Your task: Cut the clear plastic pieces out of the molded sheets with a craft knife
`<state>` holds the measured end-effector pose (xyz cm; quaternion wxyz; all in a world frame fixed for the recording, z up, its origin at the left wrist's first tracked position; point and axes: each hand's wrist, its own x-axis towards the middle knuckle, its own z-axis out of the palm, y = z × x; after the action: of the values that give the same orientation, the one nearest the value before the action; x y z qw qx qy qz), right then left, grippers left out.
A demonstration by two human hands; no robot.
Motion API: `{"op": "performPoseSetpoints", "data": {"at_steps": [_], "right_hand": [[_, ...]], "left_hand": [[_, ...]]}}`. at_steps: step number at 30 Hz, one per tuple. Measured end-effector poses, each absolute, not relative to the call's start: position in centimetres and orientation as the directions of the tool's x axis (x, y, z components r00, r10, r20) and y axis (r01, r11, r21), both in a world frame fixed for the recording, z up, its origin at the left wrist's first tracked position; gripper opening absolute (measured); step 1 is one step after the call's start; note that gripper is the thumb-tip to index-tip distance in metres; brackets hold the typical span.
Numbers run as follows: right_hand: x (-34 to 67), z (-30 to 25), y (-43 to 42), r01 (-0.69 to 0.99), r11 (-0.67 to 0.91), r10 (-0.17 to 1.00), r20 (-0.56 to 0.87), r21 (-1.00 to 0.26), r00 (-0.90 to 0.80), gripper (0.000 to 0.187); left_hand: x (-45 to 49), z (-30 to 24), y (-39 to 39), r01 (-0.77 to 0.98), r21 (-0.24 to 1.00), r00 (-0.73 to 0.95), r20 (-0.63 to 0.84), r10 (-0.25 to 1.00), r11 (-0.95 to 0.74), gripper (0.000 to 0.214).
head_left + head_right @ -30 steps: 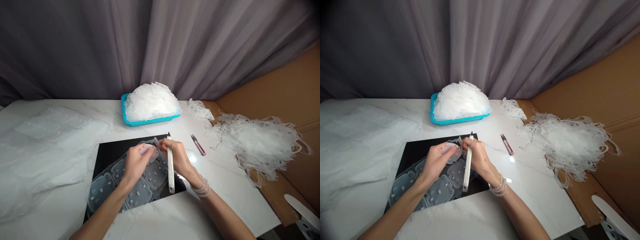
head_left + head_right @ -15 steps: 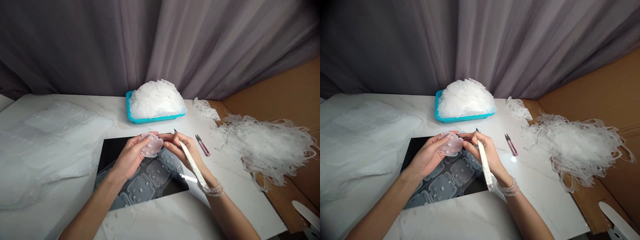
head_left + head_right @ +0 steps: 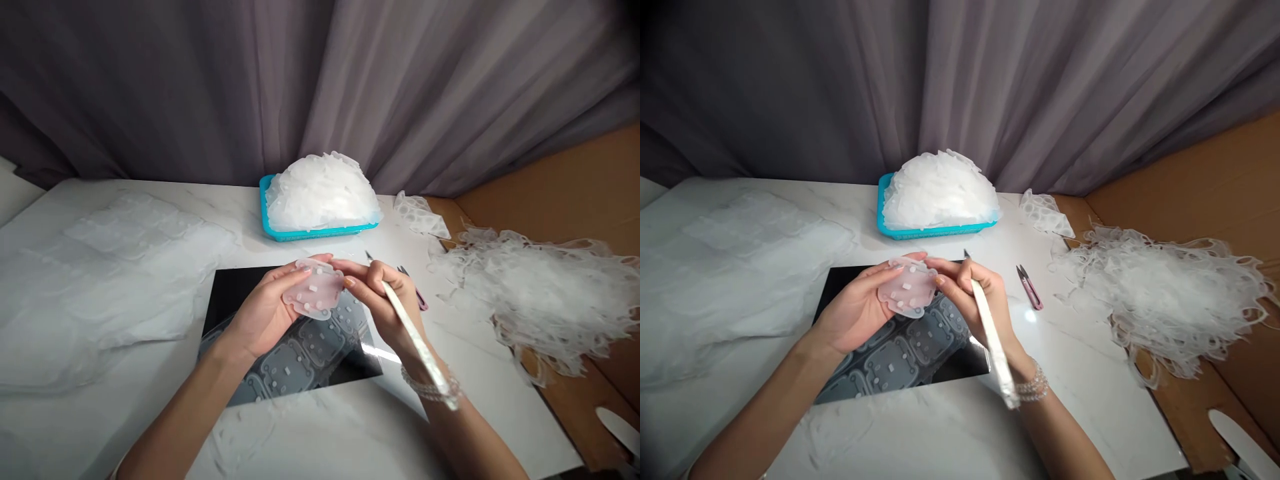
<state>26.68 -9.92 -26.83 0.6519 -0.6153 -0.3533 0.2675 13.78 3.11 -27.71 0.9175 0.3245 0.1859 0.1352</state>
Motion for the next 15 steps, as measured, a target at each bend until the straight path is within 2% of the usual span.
{"op": "performPoseSetpoints", "data": {"at_steps": [2,5,8,10,12,15], "right_hand": [[26.6,-26.5,-10.3,0.298,0.138,0.770,0.292,-0.944,0.567,0.041],[26.6,-26.3,-10.6,0.578,0.243,0.817,0.486,-0.779,0.311,0.037],[26.4,-26.9,-10.5,0.693,0.322,0.860,0.505,-0.645,0.070,0.028],[26.1,-27.5,-10.4,0.702,0.336,0.870,0.492,-0.628,0.024,0.024],[26.0,-28.1,-10.2,0.644,0.305,0.875,0.473,-0.701,0.101,0.028],[26.1,-28.3,-9.9,0.409,0.168,0.841,0.347,-0.897,0.415,0.040]], "left_hand": [[13.7,-27.5,3.2,-0.133,0.632,0.886,-0.269,0.377,0.764,0.030],[13.6,-27.1,3.4,-0.118,0.620,0.866,-0.318,0.386,0.776,0.035],[13.5,-26.6,3.4,-0.105,0.608,0.849,-0.357,0.390,0.787,0.039],[13.4,-26.2,3.3,-0.107,0.603,0.835,-0.378,0.401,0.791,0.040],[13.3,-26.0,3.4,-0.113,0.611,0.820,-0.387,0.421,0.783,0.040],[13.1,-26.1,3.8,-0.119,0.661,0.835,-0.338,0.435,0.741,0.042]]}}
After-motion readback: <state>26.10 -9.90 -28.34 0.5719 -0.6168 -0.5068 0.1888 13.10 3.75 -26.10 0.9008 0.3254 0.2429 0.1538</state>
